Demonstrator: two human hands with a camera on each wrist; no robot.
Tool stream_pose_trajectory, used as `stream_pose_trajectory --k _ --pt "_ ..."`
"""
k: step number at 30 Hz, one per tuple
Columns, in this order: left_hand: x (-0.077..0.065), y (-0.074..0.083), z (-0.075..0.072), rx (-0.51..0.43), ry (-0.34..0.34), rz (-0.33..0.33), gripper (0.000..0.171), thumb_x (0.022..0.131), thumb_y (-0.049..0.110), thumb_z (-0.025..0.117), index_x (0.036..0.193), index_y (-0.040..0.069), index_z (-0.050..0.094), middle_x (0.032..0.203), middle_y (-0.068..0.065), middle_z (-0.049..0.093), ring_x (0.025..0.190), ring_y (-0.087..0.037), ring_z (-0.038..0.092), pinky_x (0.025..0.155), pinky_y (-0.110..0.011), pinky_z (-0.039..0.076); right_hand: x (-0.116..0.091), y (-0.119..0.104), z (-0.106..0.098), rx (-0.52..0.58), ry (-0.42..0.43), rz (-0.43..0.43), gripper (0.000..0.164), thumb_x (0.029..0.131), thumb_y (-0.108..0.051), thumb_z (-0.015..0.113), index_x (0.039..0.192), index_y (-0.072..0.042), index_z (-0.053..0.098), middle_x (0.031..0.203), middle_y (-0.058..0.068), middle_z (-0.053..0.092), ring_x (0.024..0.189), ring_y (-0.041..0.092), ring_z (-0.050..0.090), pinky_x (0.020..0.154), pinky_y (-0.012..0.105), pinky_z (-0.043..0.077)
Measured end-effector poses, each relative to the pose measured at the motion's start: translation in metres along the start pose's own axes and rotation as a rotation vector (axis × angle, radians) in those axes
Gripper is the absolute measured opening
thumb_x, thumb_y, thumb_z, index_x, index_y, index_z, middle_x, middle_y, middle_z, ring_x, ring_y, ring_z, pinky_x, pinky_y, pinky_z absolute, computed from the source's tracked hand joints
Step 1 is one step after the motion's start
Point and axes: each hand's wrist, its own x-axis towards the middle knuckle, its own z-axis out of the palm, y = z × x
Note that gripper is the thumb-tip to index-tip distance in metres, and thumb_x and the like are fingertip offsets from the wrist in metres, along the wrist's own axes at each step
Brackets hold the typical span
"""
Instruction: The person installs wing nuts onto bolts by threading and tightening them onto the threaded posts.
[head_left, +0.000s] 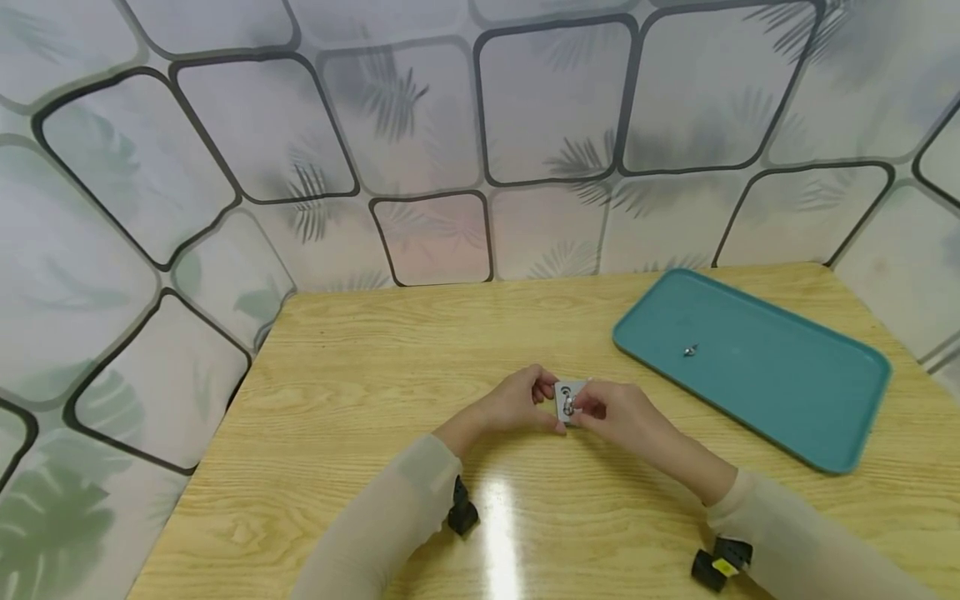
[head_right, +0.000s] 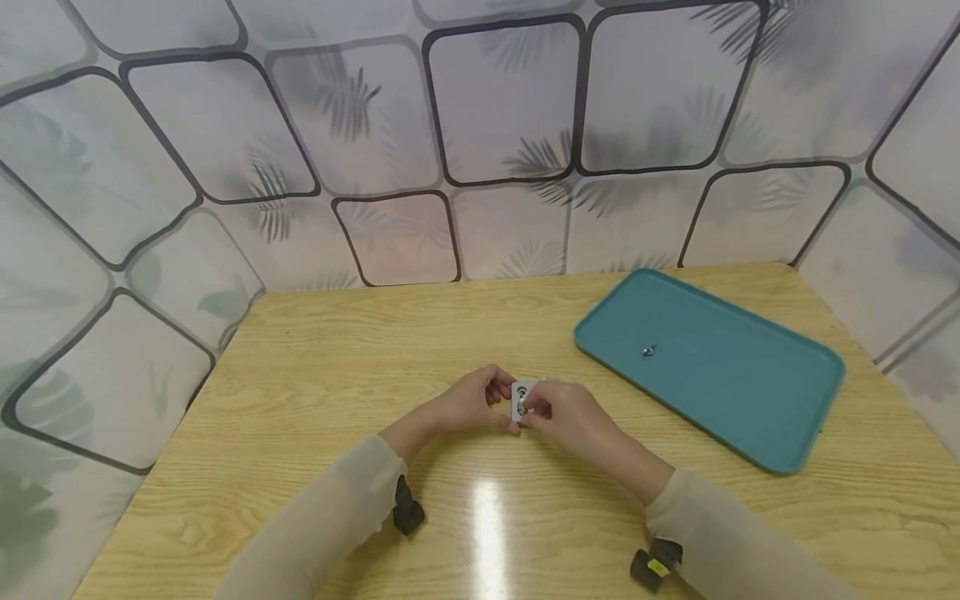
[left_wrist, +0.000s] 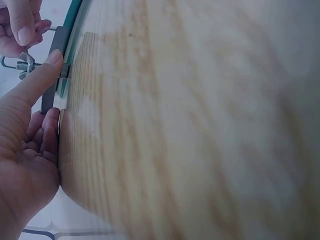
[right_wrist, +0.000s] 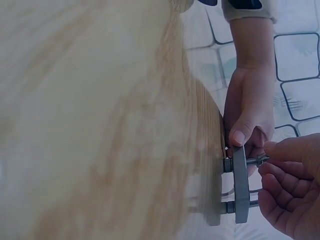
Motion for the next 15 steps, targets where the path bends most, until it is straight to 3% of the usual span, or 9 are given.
stream_pose_trajectory --k 4,9,15 --pt "0.0002 -0.0001 0.0004 -0.002 -0.002 0.002 0.060 0.071 0.021 0.085 0.118 0.008 0.051 0.101 0.001 0.054 0.089 -0.011 0.047 0.079 -0.022 0.041 0.0008 -0.0013 -0.0021 0.015 0.008 0.055 0.008 0.081 -0.011 0.074 0.085 -0.008 0.067 0.074 -0.003 0.064 0.067 0.007 0.055 0.058 0.023 0.045" --pt "-0.0001 -0.0003 0.0006 -0.017 -0.005 0.001 0.059 0.071 0.021 0.085 0.117 0.009 0.051 0.101 0.001 0.054 0.089 -0.011 0.047 0.079 -0.022 0.041 0.0045 -0.0005 -0.0017 0.027 0.017 0.130 0.017 0.081 -0.015 0.075 0.092 -0.003 0.068 0.075 -0.001 0.064 0.068 0.009 0.056 0.059 0.024 0.046" --pt "-0.0004 -0.0012 0.0004 -0.016 -0.004 -0.002 0.059 0.071 0.022 0.085 0.118 0.010 0.051 0.101 0.001 0.053 0.089 -0.012 0.047 0.079 -0.023 0.041 0.0098 -0.0003 0.0008 0.040 0.007 0.153 0.020 0.081 -0.018 0.075 0.093 -0.003 0.068 0.076 0.000 0.064 0.069 0.010 0.057 0.060 0.026 0.047"
